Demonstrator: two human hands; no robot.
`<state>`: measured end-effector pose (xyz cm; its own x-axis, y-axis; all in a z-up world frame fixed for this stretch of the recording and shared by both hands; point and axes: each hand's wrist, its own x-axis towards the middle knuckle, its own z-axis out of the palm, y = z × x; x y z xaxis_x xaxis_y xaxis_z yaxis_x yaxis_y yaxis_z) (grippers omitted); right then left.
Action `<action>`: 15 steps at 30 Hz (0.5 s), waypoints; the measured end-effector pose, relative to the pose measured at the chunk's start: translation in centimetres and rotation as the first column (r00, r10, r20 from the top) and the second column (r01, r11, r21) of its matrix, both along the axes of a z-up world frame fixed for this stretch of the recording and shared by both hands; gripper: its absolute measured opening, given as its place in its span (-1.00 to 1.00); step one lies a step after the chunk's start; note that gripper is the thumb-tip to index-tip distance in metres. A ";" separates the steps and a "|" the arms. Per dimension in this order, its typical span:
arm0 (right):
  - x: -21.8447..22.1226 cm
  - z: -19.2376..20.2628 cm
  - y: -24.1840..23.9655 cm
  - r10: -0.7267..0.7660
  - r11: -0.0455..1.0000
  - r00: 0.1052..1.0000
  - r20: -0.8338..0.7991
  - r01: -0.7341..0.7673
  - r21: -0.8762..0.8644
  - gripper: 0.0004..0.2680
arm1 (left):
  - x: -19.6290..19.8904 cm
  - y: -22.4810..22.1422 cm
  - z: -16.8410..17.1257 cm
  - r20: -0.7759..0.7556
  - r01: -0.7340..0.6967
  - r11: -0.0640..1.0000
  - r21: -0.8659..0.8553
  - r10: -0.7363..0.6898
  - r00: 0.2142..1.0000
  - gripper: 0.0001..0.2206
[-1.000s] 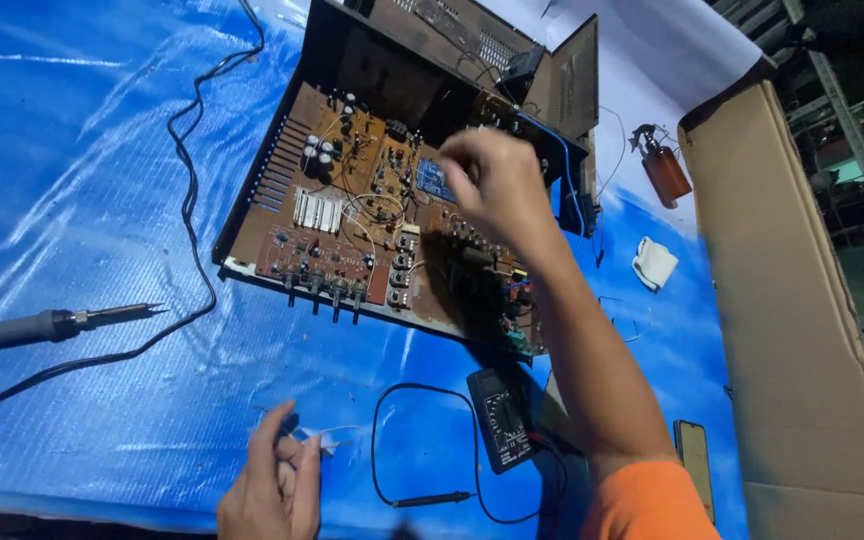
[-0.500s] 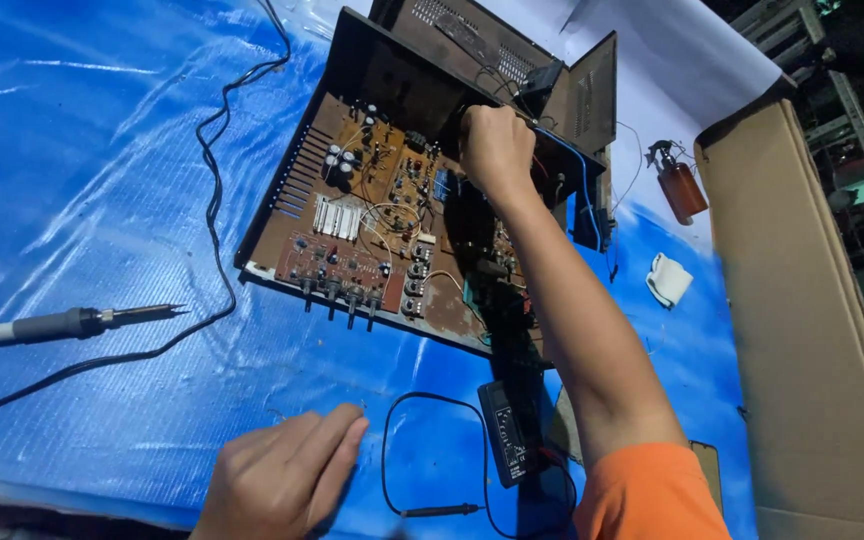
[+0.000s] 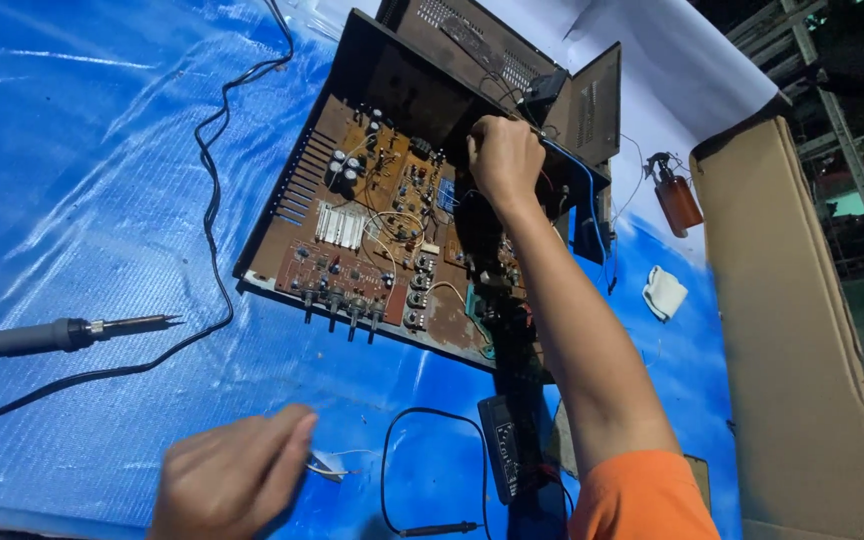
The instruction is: Using a multimeter to probe and check components on an open electronic circuit board.
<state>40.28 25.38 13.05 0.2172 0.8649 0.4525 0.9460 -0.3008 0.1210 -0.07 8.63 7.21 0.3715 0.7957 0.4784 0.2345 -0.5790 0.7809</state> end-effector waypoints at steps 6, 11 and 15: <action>0.7 -0.6 0.1 0.011 0.996 1.000 -0.002 -0.011 0.091 -0.93 | -2.5 -1.0 -3.0 -0.062 -0.275 0.947 -0.164 0.268 0.961 -0.94; 1.1 -0.8 0.4 -0.025 0.994 1.000 -0.016 0.026 0.101 -0.90 | -2.8 -1.0 -4.0 -0.083 -0.358 0.910 -0.209 0.348 0.934 -0.97; 1.2 -0.9 0.3 -0.028 0.993 0.999 -0.025 0.031 0.118 -0.87 | -3.1 -1.0 -4.0 -0.119 -0.391 0.878 -0.277 0.372 0.920 -0.97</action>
